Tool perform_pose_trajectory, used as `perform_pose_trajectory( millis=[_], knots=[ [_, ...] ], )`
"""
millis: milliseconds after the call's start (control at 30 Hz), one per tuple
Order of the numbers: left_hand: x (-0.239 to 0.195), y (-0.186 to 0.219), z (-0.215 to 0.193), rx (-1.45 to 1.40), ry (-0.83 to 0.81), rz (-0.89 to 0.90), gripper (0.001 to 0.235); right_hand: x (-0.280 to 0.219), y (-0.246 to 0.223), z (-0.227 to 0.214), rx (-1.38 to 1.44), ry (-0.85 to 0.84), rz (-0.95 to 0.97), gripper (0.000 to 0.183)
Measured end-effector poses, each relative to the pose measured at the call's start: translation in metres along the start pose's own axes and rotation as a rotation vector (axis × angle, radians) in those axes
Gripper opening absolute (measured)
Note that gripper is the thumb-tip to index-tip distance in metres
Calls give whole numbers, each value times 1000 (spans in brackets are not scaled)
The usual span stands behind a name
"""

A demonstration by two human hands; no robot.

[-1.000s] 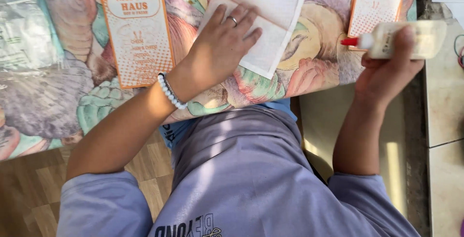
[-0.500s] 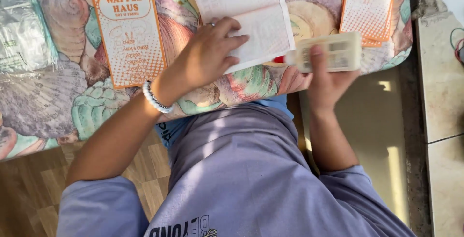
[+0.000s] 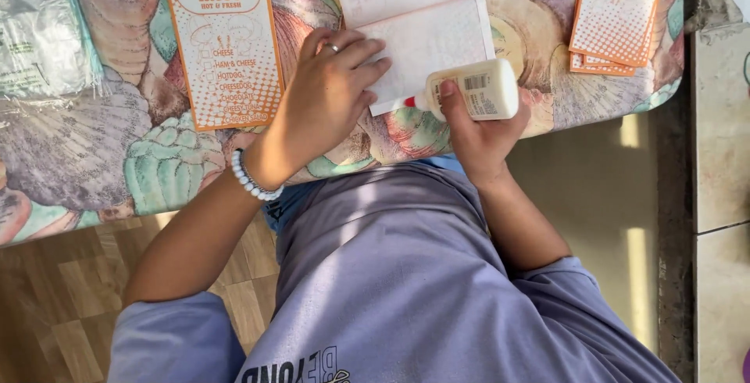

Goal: The person is manually assembling paper packaging sleeves by applying glue from a bottle and folding the edges together.

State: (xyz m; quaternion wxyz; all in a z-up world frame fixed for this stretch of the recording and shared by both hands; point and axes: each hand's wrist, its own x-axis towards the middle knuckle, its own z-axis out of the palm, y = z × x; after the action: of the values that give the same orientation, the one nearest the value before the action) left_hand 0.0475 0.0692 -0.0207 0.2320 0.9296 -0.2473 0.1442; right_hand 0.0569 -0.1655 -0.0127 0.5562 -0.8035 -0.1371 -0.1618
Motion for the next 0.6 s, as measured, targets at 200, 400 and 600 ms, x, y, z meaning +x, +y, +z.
perform_pose_trajectory(
  millis=[200,400,600],
  knots=[
    [-18,29,2,88,-31,-165,35,0,20,-14,-36,143,33,25],
    [-22,32,7,57,-45,-200,42,-20,-8,19,51,-3,103,21],
    [-26,29,10,36,-45,-204,44,-17,22,3,-69,147,96,40]
  ],
)
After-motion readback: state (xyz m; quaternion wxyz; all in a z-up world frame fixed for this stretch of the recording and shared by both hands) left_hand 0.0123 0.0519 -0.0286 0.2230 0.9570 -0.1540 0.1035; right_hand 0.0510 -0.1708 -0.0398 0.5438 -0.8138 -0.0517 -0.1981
